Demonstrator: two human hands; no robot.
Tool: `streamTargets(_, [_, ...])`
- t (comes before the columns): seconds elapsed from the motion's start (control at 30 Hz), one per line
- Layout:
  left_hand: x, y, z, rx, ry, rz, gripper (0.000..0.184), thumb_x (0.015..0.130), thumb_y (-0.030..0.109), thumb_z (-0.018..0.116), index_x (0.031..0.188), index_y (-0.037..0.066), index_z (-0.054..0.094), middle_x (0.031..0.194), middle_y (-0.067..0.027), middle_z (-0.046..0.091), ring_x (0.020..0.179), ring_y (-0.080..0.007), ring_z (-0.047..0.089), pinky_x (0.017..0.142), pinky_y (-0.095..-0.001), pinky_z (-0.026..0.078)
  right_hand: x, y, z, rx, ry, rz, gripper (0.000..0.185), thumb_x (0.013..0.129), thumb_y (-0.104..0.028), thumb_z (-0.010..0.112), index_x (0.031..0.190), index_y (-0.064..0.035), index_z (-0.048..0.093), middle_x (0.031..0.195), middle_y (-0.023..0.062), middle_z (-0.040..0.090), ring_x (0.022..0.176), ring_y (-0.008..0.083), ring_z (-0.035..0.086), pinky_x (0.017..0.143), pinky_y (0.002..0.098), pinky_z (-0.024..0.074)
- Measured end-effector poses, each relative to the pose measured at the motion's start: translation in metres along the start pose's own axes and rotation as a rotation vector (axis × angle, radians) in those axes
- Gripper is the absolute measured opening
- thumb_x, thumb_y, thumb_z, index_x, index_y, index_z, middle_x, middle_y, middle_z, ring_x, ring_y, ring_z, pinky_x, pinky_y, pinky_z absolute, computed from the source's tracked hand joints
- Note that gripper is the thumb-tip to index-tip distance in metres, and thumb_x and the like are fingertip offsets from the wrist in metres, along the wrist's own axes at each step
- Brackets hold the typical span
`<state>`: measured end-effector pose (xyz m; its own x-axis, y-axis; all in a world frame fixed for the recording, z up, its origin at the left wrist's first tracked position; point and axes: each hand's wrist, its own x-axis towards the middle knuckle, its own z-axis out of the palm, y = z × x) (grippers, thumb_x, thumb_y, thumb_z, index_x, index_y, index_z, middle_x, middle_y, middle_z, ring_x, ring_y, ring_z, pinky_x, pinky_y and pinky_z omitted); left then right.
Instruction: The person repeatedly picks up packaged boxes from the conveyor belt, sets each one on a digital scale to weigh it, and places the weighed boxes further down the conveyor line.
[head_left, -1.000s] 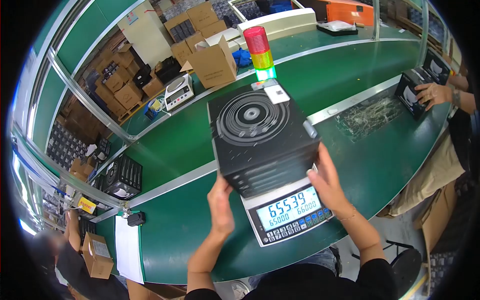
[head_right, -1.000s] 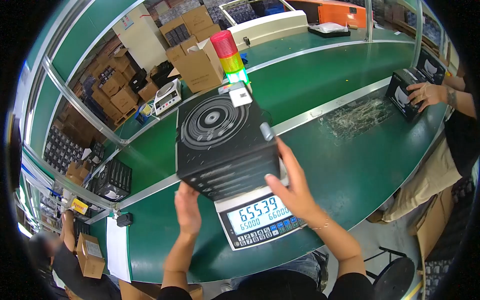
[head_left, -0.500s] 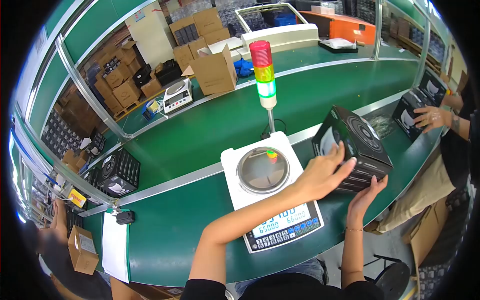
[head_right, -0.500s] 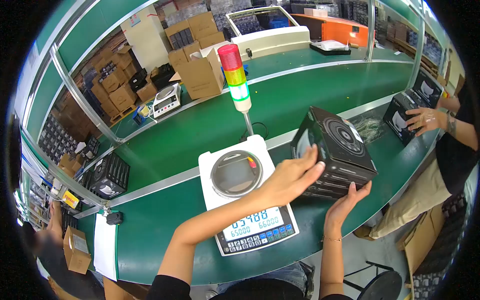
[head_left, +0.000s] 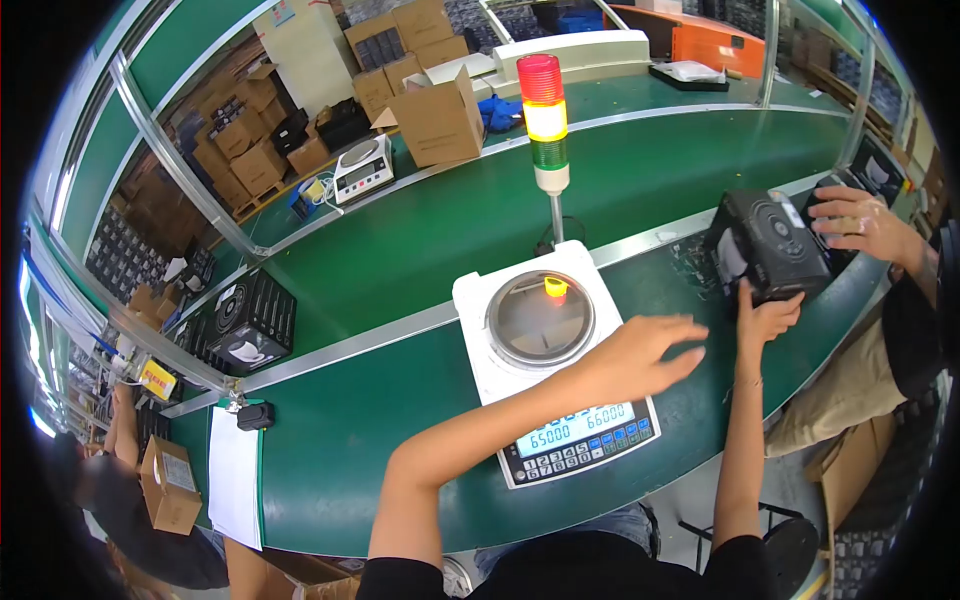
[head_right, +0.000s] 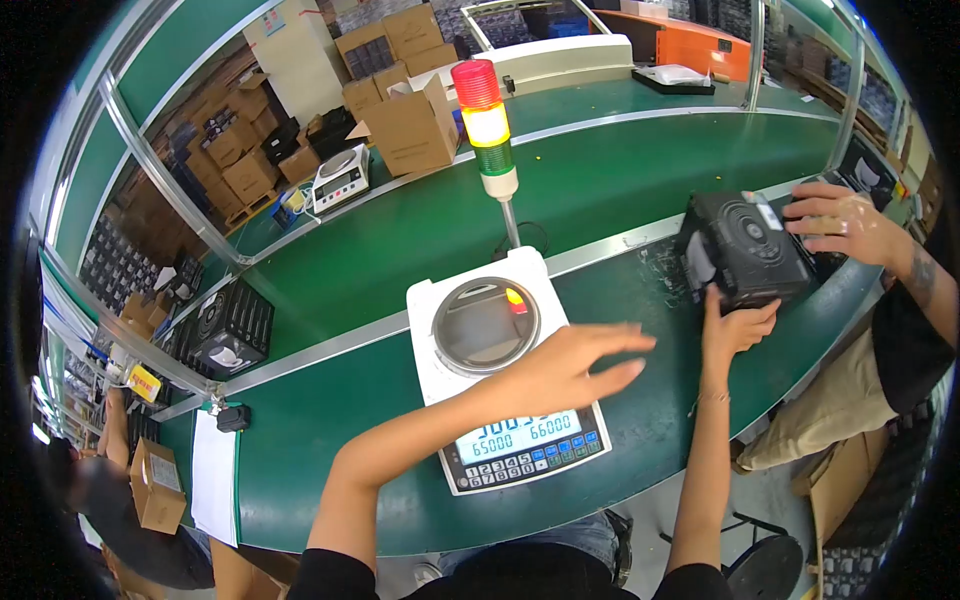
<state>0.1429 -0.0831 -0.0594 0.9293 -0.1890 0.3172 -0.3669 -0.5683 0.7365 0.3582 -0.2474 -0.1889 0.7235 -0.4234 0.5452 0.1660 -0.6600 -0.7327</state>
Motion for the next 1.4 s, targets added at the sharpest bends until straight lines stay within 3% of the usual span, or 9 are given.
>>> streamTargets(0.07, [-0.034, 0.022, -0.019, -0.106, -0.082, -0.046, 0.033, 0.087, 0.021, 0.053, 0.115, 0.005, 0.055, 0.112, -0.0184, 0.058, 0.101, -0.0320, 0.058, 0.086, -0.0354, 0.045, 0.025, 0.010, 0.012, -0.098, -0.088, 0.353, 0.105, 0.064, -0.052, 0.071, 0.139, -0.0060, 0.013, 0.132, 0.0225, 0.025, 0.115, 0.0447, 0.034, 0.094, 0.0536, 0.0305])
streamTargets(0.17, [-0.085, 0.042, -0.042, -0.146, -0.004, -0.102, 0.025, 0.084, 0.014, 0.056, 0.107, 0.005, 0.061, 0.100, -0.0136, 0.064, 0.093, -0.0271, 0.062, 0.083, -0.0323, 0.047, 0.026, 0.034, 0.024, -0.118, -0.093, 0.339, 0.093, 0.065, -0.039, 0.074, 0.138, -0.0159, 0.019, 0.127, 0.0156, 0.033, 0.113, 0.0404, 0.037, 0.093, 0.0511, 0.0320])
streamTargets(0.43, [-0.182, -0.035, -0.107, -0.183, 0.892, -0.424, 0.029, 0.086, 0.014, 0.053, 0.113, 0.004, 0.056, 0.111, -0.0051, 0.058, 0.103, -0.0137, 0.052, 0.090, -0.0284, 0.040, -0.066, -0.025, -0.072, 0.200, -0.843, -0.394, 0.050, 0.073, -0.013, 0.061, 0.120, -0.0107, 0.045, 0.115, 0.0115, 0.042, 0.106, 0.0308, 0.039, 0.094, 0.0425, 0.0284])
streamTargets(0.6, [-0.263, -0.135, -0.200, -0.033, 1.587, -0.740, 0.097, 0.068, 0.037, 0.072, 0.139, 0.003, 0.015, 0.137, -0.0264, 0.026, 0.127, -0.0343, 0.028, 0.105, -0.0373, 0.024, -0.096, -0.041, -0.083, -0.100, -0.828, -0.783, 0.045, 0.072, -0.012, 0.060, 0.115, -0.0093, 0.049, 0.116, 0.0126, 0.042, 0.107, 0.0315, 0.037, 0.095, 0.0426, 0.0252])
streamTargets(0.67, [-0.292, -0.141, -0.243, -0.249, 1.768, -0.960, 0.125, 0.055, 0.048, 0.078, 0.140, 0.008, -0.004, 0.143, -0.0254, 0.003, 0.127, -0.0422, 0.021, 0.093, -0.0584, 0.034, -0.098, -0.043, -0.081, -0.107, -0.817, -0.778, 0.044, 0.072, -0.013, 0.060, 0.114, -0.0090, 0.049, 0.115, 0.0130, 0.042, 0.106, 0.0315, 0.037, 0.094, 0.0425, 0.0252])
streamTargets(0.8, [-0.323, -0.160, -0.293, -0.466, 2.174, -0.858, 0.131, 0.054, 0.053, 0.078, 0.140, 0.020, -0.015, 0.145, -0.0200, -0.008, 0.126, -0.0418, 0.024, 0.085, -0.0625, 0.040, -0.099, -0.045, -0.080, -0.117, -0.800, -0.755, 0.043, 0.072, -0.014, 0.059, 0.113, -0.0079, 0.049, 0.114, 0.0138, 0.042, 0.105, 0.0314, 0.037, 0.093, 0.0422, 0.0258])
streamTargets(0.9, [-0.311, -0.159, -0.299, -0.625, 2.218, -0.749, 0.118, 0.062, 0.043, 0.077, 0.139, 0.025, -0.011, 0.139, -0.0130, 0.029, 0.118, -0.0372, 0.039, 0.087, -0.0639, 0.038, -0.100, -0.050, -0.080, -0.127, -0.784, -0.733, 0.043, 0.071, -0.014, 0.059, 0.112, -0.0074, 0.049, 0.113, 0.0139, 0.042, 0.104, 0.0317, 0.037, 0.093, 0.0423, 0.0262])
streamTargets(1.13, [-0.294, -0.169, -0.284, -0.479, 2.423, -0.775, 0.115, 0.057, 0.040, 0.080, 0.140, 0.031, 0.002, 0.141, -0.0257, -0.002, 0.124, -0.0444, 0.023, 0.081, -0.0623, 0.045, -0.099, -0.048, -0.079, -0.127, -0.775, -0.745, 0.042, 0.071, -0.015, 0.060, 0.111, -0.0070, 0.050, 0.112, 0.0140, 0.043, 0.104, 0.0317, 0.038, 0.092, 0.0422, 0.0273])
streamTargets(1.4, [-0.303, -0.144, -0.235, -0.587, 2.164, -0.295, 0.097, 0.067, 0.028, 0.073, 0.137, 0.027, 0.006, 0.136, -0.0077, 0.030, 0.113, -0.0351, 0.040, 0.081, -0.0616, 0.043, -0.095, -0.046, -0.079, -0.084, -0.764, -0.734, 0.043, 0.070, -0.017, 0.062, 0.110, -0.0063, 0.051, 0.111, 0.0141, 0.043, 0.102, 0.0319, 0.038, 0.092, 0.0439, 0.0271])
